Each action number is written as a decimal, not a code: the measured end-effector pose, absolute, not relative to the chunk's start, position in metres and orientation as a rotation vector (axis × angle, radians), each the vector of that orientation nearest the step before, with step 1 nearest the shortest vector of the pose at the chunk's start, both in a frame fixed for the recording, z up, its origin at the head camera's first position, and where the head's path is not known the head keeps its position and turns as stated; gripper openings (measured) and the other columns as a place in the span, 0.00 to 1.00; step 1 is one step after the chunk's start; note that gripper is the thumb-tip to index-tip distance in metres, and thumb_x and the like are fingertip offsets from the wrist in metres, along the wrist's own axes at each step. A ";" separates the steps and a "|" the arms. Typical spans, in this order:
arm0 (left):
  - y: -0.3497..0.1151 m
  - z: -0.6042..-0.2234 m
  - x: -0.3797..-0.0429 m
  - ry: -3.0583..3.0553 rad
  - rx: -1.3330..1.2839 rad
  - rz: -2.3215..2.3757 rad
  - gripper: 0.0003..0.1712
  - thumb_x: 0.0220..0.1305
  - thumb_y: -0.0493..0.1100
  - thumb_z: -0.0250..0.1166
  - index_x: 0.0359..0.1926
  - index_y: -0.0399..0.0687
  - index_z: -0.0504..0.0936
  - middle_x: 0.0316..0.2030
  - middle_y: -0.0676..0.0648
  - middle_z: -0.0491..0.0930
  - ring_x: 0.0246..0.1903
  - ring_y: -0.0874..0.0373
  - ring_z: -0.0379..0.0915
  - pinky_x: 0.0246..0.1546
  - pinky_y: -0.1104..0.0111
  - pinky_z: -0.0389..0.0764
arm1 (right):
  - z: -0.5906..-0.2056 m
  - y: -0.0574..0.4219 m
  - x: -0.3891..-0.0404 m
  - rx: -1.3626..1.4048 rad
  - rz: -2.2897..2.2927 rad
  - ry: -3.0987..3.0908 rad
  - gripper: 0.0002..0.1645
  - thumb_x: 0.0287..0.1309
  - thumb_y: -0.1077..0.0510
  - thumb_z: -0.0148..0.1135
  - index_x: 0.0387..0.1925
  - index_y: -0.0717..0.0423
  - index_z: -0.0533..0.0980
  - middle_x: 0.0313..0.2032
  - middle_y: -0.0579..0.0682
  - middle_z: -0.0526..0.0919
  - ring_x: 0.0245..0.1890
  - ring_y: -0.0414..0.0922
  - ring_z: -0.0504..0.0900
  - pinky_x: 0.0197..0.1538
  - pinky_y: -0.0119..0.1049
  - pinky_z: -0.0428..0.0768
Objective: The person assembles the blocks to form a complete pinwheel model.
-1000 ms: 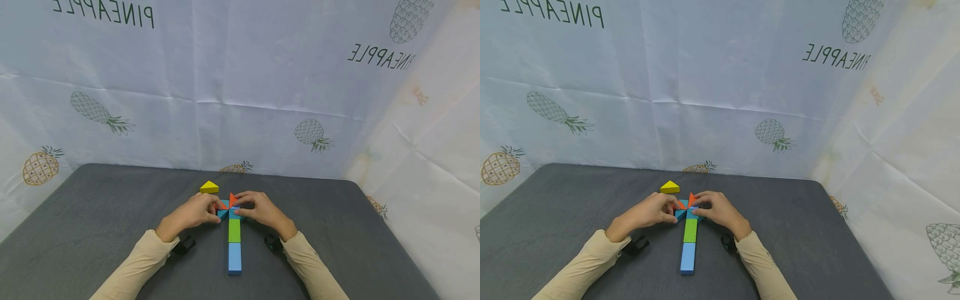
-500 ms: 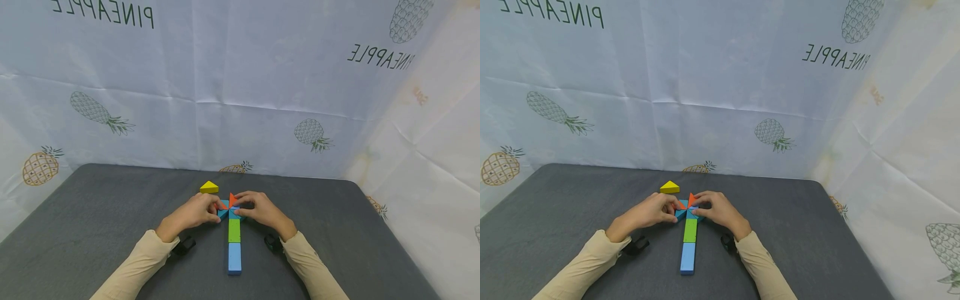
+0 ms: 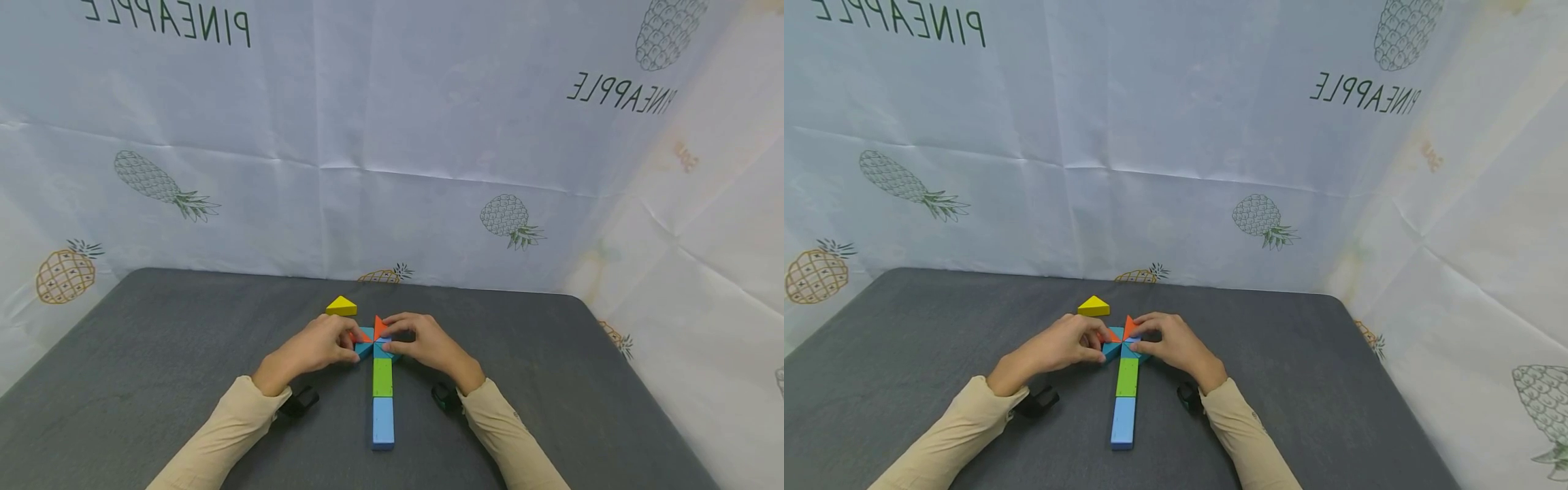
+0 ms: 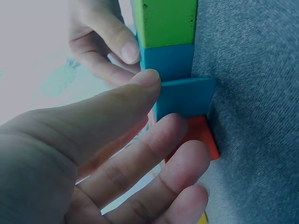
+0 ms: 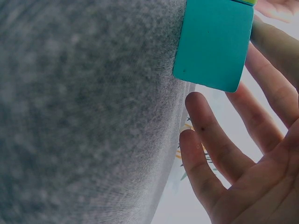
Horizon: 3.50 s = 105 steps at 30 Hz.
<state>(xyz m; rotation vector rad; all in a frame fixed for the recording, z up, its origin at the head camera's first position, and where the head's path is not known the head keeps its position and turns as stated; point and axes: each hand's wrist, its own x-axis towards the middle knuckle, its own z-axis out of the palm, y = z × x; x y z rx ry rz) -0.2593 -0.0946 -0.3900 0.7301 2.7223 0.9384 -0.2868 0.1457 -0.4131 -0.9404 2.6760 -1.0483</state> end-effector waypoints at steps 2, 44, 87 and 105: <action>-0.095 -0.389 -0.259 2.725 0.738 0.949 0.13 0.57 0.38 0.74 0.44 0.40 0.85 0.26 0.53 0.83 0.26 0.65 0.75 0.29 0.72 0.77 | -0.413 0.146 -0.287 -0.936 -1.050 2.674 0.15 0.61 0.53 0.69 0.48 0.51 0.85 0.61 0.53 0.80 0.64 0.53 0.75 0.62 0.53 0.77; -0.113 -0.396 -0.271 2.951 0.720 1.069 0.22 0.61 0.36 0.70 0.56 0.43 0.81 0.52 0.43 0.81 0.53 0.44 0.77 0.54 0.51 0.78 | -0.413 0.147 -0.286 -0.943 -1.047 2.667 0.15 0.62 0.52 0.68 0.49 0.52 0.85 0.61 0.53 0.80 0.63 0.53 0.76 0.62 0.53 0.76; -0.117 -0.405 -0.277 3.037 0.461 0.746 0.27 0.66 0.41 0.66 0.64 0.40 0.76 0.63 0.36 0.73 0.61 0.39 0.71 0.60 0.45 0.73 | -0.413 0.146 -0.286 -0.951 -1.051 2.671 0.15 0.62 0.52 0.68 0.48 0.51 0.85 0.60 0.53 0.80 0.62 0.53 0.76 0.61 0.53 0.77; -0.119 -0.403 -0.275 3.078 0.487 0.742 0.24 0.64 0.40 0.68 0.60 0.40 0.78 0.61 0.37 0.74 0.57 0.41 0.73 0.56 0.48 0.76 | -0.413 0.147 -0.286 -0.926 -1.060 2.665 0.14 0.61 0.53 0.68 0.48 0.51 0.85 0.61 0.52 0.80 0.62 0.52 0.77 0.60 0.52 0.77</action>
